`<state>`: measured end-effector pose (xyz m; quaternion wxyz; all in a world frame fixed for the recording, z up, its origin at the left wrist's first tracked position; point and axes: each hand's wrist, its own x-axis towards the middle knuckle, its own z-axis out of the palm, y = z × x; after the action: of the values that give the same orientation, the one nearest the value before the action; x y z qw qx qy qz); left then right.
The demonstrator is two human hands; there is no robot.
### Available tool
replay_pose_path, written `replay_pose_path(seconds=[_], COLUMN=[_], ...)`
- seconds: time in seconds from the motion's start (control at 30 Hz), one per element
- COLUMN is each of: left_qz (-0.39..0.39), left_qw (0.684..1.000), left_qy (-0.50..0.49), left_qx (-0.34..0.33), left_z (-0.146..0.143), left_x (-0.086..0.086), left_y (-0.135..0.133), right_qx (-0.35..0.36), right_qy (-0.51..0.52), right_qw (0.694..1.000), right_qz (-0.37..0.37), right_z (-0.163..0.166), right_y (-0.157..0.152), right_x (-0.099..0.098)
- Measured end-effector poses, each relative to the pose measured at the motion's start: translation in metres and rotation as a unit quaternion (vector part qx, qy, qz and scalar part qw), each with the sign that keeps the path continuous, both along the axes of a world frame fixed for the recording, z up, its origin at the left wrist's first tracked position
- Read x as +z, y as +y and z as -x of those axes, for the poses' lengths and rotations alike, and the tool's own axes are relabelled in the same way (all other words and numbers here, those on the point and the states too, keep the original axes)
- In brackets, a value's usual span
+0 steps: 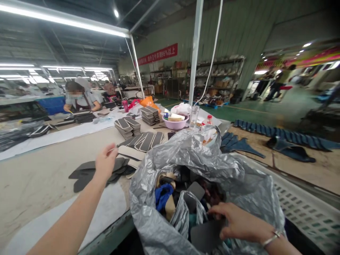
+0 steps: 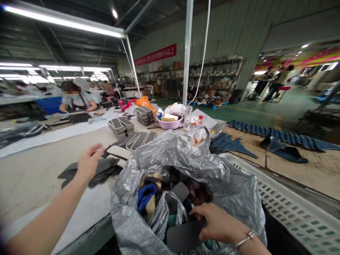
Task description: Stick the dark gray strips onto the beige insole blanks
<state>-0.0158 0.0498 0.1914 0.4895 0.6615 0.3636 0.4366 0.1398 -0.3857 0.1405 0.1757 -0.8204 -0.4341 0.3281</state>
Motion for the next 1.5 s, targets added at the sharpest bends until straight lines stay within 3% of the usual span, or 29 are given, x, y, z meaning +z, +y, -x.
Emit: replay_pose_path(seconds=[0.07, 0.17, 0.3, 0.4, 0.5, 0.63, 0.73, 0.83, 0.97, 1.07, 1.17, 1.27, 1.4, 1.5], left_qz=[-0.074, -0.190, -0.264, -0.307, -0.298, -0.221, -0.165, -0.070, 0.037, 0.013, -0.096, -0.120, 0.070, 0.160], left_qw=[0.976, 0.884, 0.817, 0.767, 0.744, 0.763, 0.786, 0.826, 0.871, 0.873, 0.875, 0.878, 0.897, 0.907], left_qy=[0.057, 0.139, 0.201, 0.290, 0.335, 0.297, 0.269, 0.227, 0.086, 0.039, 0.047, 0.056, 0.016, -0.081], left_qx=[-0.195, -0.403, -0.471, -0.483, -0.496, -0.530, -0.531, -0.511, -0.482, -0.486, -0.472, -0.461, -0.437, -0.381], left_z=[-0.015, -0.036, -0.062, -0.073, -0.074, -0.062, -0.053, -0.051, -0.055, -0.062, -0.070, -0.081, -0.089, -0.084], left_x=[0.002, 0.003, -0.010, -0.024, -0.036, -0.042, -0.038, -0.030, -0.013, 0.006, 0.024, 0.027, 0.015, 0.007], left_y=[-0.048, -0.120, -0.176, -0.190, -0.196, -0.202, -0.201, -0.192, -0.176, -0.174, -0.182, -0.192, -0.188, -0.177], right_qx=[0.035, 0.041, -0.099, -0.234, -0.284, -0.283, -0.306, -0.355, -0.382, -0.350, -0.315, -0.279, -0.292, -0.327], right_qy=[0.018, 0.125, 0.318, 0.369, 0.391, 0.421, 0.390, 0.319, 0.137, 0.062, 0.039, 0.022, -0.049, -0.050], right_qw=[0.999, 0.990, 0.928, 0.864, 0.842, 0.826, 0.824, 0.797, 0.752, 0.756, 0.783, 0.800, 0.773, 0.746], right_qz=[-0.009, -0.059, -0.164, -0.251, -0.241, -0.244, -0.276, -0.370, -0.520, -0.549, -0.535, -0.530, -0.561, -0.578], right_z=[0.000, -0.007, -0.018, -0.019, -0.011, 0.004, 0.004, -0.011, -0.032, -0.035, -0.027, -0.019, -0.022, -0.027], right_y=[-0.001, -0.007, -0.013, -0.004, 0.014, 0.036, 0.043, 0.038, 0.026, 0.027, 0.041, 0.065, 0.088, 0.095], right_x=[0.010, 0.029, 0.038, 0.022, 0.000, -0.018, -0.017, -0.001, 0.038, 0.068, 0.092, 0.109, 0.118, 0.108])
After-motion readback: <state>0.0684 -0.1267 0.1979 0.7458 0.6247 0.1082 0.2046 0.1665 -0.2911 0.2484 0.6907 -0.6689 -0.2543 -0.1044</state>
